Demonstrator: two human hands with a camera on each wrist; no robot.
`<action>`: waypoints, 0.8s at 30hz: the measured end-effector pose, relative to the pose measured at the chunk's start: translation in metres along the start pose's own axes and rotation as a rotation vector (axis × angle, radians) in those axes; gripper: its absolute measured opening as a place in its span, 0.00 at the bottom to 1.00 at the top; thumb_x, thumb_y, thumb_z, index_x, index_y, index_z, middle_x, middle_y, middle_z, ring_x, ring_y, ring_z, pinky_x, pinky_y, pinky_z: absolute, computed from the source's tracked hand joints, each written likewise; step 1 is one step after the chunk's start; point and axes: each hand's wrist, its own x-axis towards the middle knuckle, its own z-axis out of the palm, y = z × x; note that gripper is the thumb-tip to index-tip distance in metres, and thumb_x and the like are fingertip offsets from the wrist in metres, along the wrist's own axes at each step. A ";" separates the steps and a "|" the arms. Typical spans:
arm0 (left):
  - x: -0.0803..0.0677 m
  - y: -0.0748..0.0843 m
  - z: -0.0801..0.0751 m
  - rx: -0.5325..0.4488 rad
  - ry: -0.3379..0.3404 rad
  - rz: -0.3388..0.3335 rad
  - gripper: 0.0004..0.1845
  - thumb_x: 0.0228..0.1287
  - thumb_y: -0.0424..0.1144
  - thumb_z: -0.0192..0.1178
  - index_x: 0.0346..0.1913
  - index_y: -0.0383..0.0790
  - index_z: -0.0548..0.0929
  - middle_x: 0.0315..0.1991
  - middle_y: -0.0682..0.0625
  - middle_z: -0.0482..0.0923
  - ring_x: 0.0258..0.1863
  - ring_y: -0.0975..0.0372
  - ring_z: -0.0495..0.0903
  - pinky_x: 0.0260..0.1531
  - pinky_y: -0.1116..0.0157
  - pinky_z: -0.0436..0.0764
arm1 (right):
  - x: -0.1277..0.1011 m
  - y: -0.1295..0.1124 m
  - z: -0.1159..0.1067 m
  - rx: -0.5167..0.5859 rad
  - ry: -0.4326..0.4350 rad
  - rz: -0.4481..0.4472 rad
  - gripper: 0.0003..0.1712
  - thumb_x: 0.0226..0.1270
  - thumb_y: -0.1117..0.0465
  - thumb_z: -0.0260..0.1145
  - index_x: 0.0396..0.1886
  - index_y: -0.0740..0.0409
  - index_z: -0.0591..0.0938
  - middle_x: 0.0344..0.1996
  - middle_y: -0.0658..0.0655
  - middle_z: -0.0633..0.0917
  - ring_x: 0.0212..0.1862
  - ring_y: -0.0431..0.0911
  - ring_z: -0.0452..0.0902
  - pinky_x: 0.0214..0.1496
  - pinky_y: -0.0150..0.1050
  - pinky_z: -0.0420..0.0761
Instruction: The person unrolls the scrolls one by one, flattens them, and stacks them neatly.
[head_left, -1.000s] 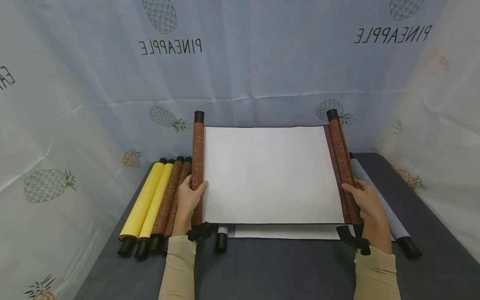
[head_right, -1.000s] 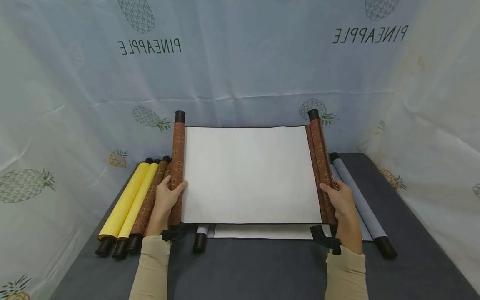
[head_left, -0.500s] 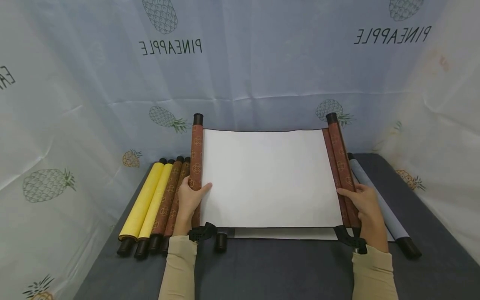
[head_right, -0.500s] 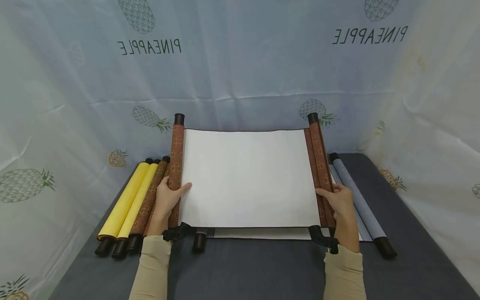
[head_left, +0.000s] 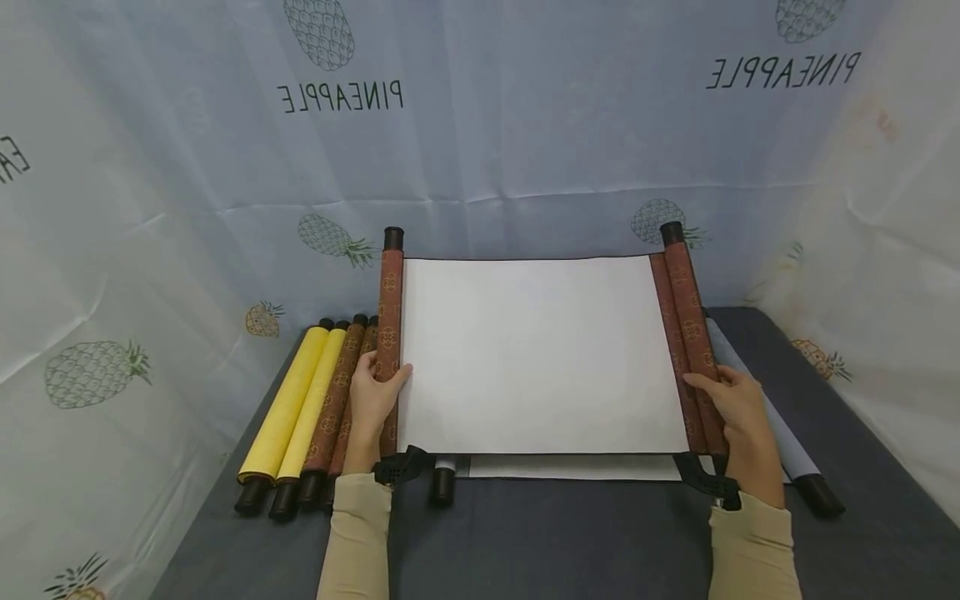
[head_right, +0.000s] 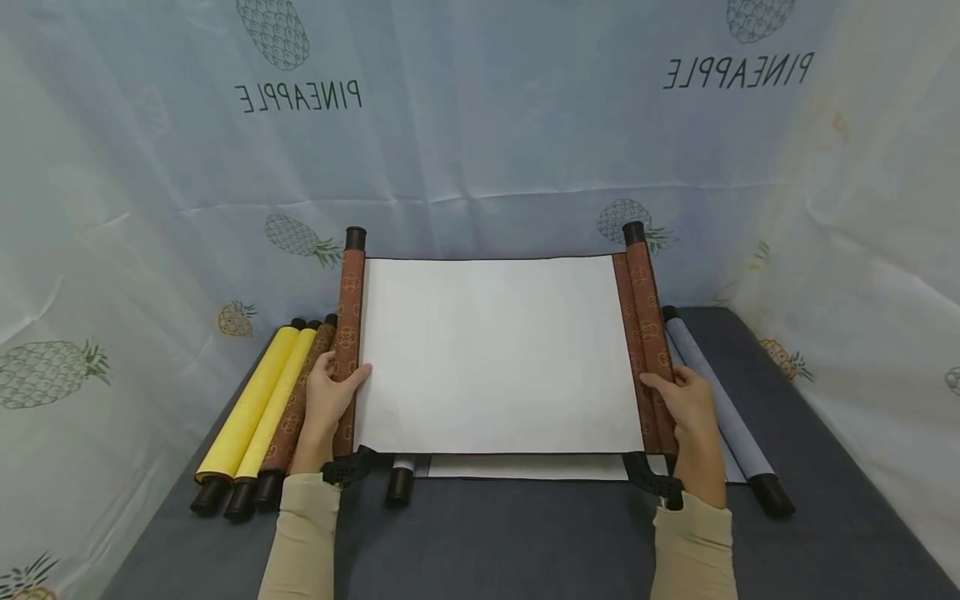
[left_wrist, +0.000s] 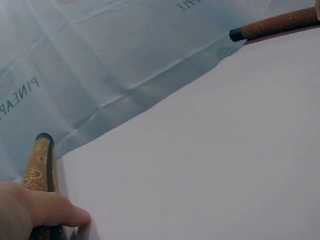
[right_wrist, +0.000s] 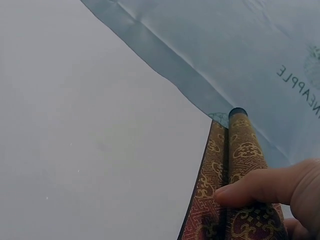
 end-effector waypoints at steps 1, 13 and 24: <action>0.000 0.000 0.000 0.000 0.006 0.009 0.31 0.60 0.38 0.64 0.65 0.31 0.68 0.61 0.33 0.72 0.61 0.44 0.72 0.57 0.48 0.75 | 0.000 0.000 0.000 0.010 0.016 -0.007 0.50 0.66 0.46 0.60 0.75 0.69 0.49 0.73 0.73 0.56 0.73 0.66 0.53 0.73 0.62 0.57; 0.002 -0.002 -0.001 0.014 0.012 0.022 0.31 0.61 0.38 0.64 0.66 0.30 0.70 0.59 0.32 0.75 0.55 0.44 0.78 0.54 0.46 0.78 | -0.002 0.000 -0.005 0.005 0.025 0.037 0.47 0.69 0.46 0.57 0.76 0.66 0.49 0.74 0.72 0.55 0.72 0.65 0.53 0.72 0.61 0.59; 0.002 0.001 -0.003 0.015 -0.147 -0.013 0.38 0.73 0.43 0.50 0.77 0.36 0.45 0.76 0.34 0.48 0.75 0.41 0.53 0.71 0.41 0.58 | -0.003 -0.002 -0.010 -0.097 -0.032 0.046 0.46 0.71 0.43 0.52 0.76 0.67 0.49 0.72 0.75 0.55 0.69 0.68 0.55 0.67 0.65 0.61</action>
